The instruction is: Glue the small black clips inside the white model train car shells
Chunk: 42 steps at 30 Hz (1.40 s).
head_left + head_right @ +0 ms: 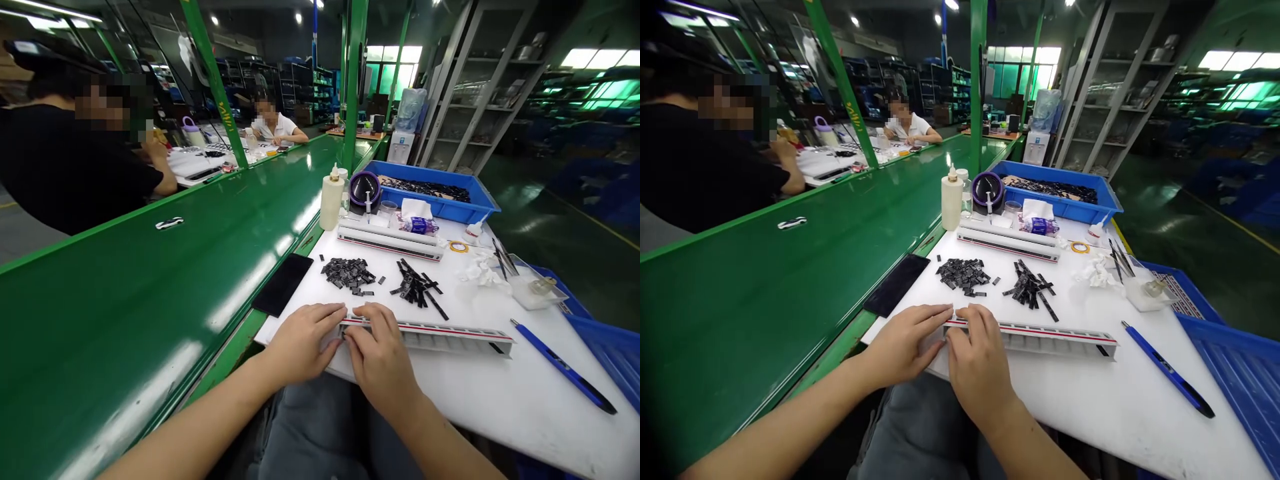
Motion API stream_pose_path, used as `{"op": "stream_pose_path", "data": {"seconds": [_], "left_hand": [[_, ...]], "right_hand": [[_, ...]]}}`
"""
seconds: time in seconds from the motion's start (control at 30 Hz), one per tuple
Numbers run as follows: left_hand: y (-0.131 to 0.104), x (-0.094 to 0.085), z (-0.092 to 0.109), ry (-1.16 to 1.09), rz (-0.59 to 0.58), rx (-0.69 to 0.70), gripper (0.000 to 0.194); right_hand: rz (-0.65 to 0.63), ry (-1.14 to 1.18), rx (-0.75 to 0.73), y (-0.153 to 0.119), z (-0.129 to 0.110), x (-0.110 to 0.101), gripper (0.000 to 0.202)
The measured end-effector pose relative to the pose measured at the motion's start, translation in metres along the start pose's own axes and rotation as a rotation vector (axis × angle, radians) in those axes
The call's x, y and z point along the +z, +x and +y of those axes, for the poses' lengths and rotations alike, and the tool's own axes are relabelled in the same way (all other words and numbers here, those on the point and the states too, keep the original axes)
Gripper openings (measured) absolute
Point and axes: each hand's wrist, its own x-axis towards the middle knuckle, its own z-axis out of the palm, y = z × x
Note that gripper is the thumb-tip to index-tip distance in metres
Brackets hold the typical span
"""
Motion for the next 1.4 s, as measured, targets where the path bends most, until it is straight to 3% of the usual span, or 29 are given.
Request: {"op": "stream_pose_path", "data": {"seconds": [0.17, 0.3, 0.4, 0.5, 0.53, 0.63, 0.73, 0.8, 0.9, 1.03, 1.17, 1.3, 1.4], "left_hand": [[-0.004, 0.006, -0.001, -0.058, 0.029, 0.013, 0.049], [-0.003, 0.004, 0.002, -0.012, 0.004, -0.001, 0.043], [0.001, 0.001, 0.004, 0.122, -0.096, 0.062, 0.024], [0.003, 0.000, 0.007, 0.291, -0.167, 0.127, 0.028], [0.003, 0.000, 0.007, 0.324, -0.163, 0.132, 0.032], [0.003, 0.002, 0.007, 0.349, -0.111, 0.130, 0.043], [0.006, 0.005, 0.007, 0.363, -0.094, 0.135, 0.049], [0.010, 0.006, 0.011, 0.400, -0.105, 0.108, 0.048], [0.016, 0.005, 0.023, 0.446, -0.138, 0.002, 0.048], [0.023, 0.004, 0.039, 0.422, -0.204, -0.131, 0.048], [0.028, -0.001, 0.043, 0.362, -0.236, -0.183, 0.042], [0.031, -0.007, 0.042, 0.321, -0.264, -0.186, 0.035], [0.034, -0.010, 0.042, 0.285, -0.284, -0.176, 0.028]], "right_hand": [[-0.066, 0.023, -0.034, -0.005, 0.000, 0.001, 0.028], [0.021, 0.104, -0.081, -0.013, 0.022, -0.034, 0.030], [0.234, 0.028, 0.100, -0.015, 0.056, -0.076, 0.018], [0.544, -0.035, 0.410, -0.011, 0.104, -0.113, 0.013], [0.587, -0.022, 0.511, -0.008, 0.121, -0.122, 0.018], [0.453, 0.063, 0.748, 0.001, 0.170, -0.137, 0.042], [0.171, 0.109, 0.810, 0.009, 0.206, -0.139, 0.069], [-0.008, 0.085, 0.819, 0.013, 0.221, -0.136, 0.077], [-0.133, 0.044, 0.811, 0.016, 0.228, -0.130, 0.067], [-0.134, 0.012, 0.782, 0.015, 0.224, -0.126, 0.041], [-0.112, 0.036, 0.765, 0.010, 0.225, -0.126, 0.033], [0.041, 0.163, 0.757, 0.004, 0.225, -0.131, 0.039], [0.237, 0.434, 0.676, 0.009, 0.206, -0.143, 0.039]]}}
